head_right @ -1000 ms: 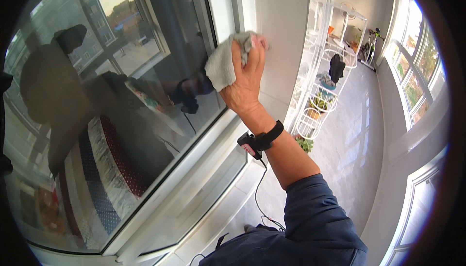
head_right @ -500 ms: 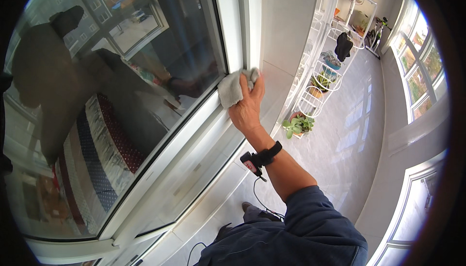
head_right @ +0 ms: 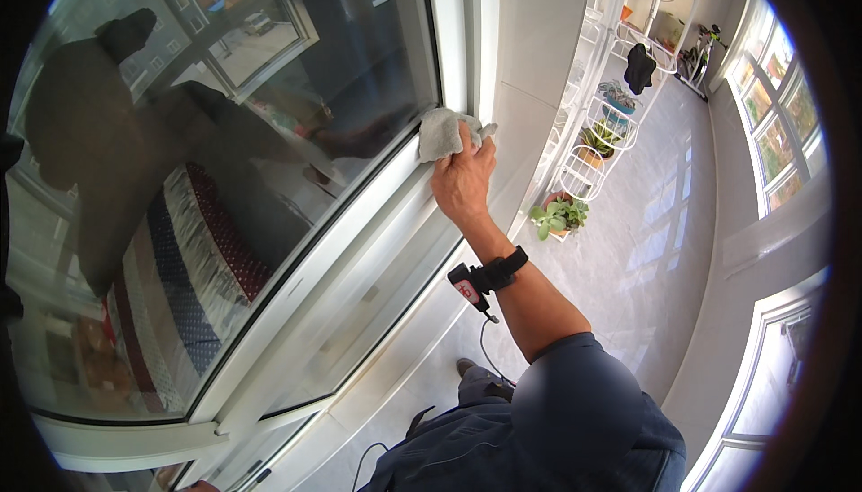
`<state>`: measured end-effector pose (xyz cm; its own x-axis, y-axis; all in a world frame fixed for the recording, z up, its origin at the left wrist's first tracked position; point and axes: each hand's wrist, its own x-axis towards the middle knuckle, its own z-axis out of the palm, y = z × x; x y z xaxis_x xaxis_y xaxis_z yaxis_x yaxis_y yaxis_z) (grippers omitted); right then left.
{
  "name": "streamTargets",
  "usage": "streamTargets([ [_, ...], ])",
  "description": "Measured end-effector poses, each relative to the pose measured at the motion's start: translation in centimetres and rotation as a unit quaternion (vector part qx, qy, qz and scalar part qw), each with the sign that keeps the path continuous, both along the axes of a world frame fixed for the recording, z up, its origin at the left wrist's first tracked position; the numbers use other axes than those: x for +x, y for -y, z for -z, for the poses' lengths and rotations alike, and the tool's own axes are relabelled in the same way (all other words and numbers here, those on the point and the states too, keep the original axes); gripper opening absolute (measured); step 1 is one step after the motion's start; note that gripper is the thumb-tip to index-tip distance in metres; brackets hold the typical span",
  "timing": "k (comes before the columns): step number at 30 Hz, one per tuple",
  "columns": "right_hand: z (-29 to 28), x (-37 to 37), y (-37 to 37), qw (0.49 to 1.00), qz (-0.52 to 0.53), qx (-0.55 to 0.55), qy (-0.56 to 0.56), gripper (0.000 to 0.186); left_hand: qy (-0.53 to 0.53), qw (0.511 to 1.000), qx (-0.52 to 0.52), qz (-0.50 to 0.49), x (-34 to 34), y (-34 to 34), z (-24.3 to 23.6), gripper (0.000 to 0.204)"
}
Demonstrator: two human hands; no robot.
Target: The person wipes the interior surface of a large window and its frame using a cloth. They move methodically across the glass and along the frame edges, wiping different sections repeatedly.
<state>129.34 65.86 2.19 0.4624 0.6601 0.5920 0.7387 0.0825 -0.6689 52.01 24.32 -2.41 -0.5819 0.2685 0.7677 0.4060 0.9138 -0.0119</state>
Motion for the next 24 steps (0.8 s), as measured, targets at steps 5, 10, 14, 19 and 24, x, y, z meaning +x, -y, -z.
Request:
streamTargets([
  [5,1.0,-6.4,2.3,0.998,0.025,0.035,0.042,0.072,0.006,0.993,0.032,0.114,3.9,-0.9,-2.1,0.078],
  [10,0.1,-15.3,7.6,0.999,-0.033,-0.006,0.004,0.073,-0.089,0.974,0.036,0.203,6.3,-2.4,-4.3,0.063],
  [14,-0.7,-24.0,14.3,0.990,-0.108,0.005,-0.093,0.081,-0.101,0.967,0.047,0.229,7.1,-2.3,-4.8,0.054],
  [19,-0.4,-28.3,19.5,0.980,-0.195,-0.003,-0.040,0.081,-0.083,0.961,0.079,0.251,7.6,-1.9,-5.5,0.053],
  [24,1.4,-22.9,16.1,0.985,-0.154,-0.022,-0.077,0.078,-0.081,0.965,0.054,0.244,7.3,-1.5,-5.4,0.059],
])
